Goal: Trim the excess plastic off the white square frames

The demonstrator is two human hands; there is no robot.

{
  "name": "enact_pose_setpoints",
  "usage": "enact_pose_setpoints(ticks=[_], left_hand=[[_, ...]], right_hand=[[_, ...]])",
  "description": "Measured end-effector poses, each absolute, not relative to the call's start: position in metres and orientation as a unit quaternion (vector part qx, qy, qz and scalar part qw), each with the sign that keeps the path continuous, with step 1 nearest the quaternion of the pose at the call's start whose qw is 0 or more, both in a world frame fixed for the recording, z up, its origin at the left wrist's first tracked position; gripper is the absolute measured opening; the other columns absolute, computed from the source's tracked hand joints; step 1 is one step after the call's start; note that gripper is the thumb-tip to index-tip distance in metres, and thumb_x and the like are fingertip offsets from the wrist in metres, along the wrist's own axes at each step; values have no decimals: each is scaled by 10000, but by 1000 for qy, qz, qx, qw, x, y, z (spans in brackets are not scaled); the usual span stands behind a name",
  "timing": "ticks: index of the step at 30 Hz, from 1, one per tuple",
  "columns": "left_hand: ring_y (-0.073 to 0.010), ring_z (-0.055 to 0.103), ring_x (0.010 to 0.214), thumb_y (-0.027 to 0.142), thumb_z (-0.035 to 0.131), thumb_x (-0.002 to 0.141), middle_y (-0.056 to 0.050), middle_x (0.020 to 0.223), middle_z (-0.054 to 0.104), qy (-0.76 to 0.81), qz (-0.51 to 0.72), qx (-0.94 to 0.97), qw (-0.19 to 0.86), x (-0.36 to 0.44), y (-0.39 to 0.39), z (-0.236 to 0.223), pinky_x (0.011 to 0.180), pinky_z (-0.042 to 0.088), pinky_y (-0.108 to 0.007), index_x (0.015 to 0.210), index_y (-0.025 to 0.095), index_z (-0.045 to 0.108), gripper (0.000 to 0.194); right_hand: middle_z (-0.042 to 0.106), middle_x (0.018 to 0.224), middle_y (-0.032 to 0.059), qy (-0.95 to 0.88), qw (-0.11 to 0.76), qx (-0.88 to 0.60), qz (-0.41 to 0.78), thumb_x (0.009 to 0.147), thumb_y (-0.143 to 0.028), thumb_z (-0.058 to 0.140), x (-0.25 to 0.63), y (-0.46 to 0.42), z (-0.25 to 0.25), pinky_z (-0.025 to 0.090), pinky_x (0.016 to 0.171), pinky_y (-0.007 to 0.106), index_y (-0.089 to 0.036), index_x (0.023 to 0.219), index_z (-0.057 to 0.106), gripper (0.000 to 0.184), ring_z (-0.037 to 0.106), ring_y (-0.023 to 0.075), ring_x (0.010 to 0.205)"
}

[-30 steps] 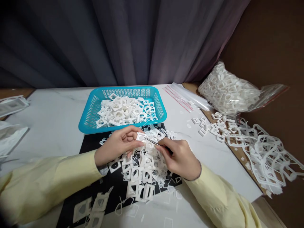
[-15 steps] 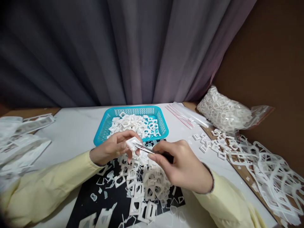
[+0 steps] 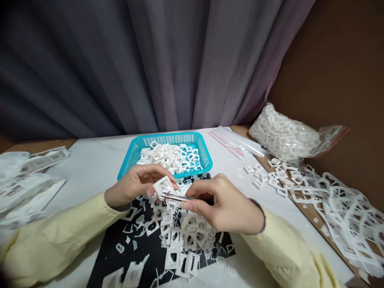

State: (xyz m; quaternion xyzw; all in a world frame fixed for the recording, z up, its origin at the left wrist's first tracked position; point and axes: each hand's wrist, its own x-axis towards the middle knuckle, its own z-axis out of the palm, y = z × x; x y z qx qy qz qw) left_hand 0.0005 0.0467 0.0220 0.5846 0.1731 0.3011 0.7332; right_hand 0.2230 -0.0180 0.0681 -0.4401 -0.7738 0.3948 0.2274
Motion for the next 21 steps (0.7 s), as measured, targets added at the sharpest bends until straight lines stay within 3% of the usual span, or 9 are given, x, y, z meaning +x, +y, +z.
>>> enact_pose_setpoints(ticks=[10,21], left_hand=[[-149,647,700,313,770,649,-64,835,715,192,303,582,730,5,45,23,521,549,-199,907,145,673,323],[-148,648,574,360,784,618,-71,761,711,230,321,567,723,6,43,23,484,543,-228,865,110,659,373]], right_hand=[[528,524,-43,-796,259,-424,346,838,-268,578,221,-18,64,325,439,163,-136,725,630,182,391,42,448],[569,547,-30,-819,257,-432,275,848,-234,554,220,-20,64,332,463,174,-147,729,634,168,406,50,455]])
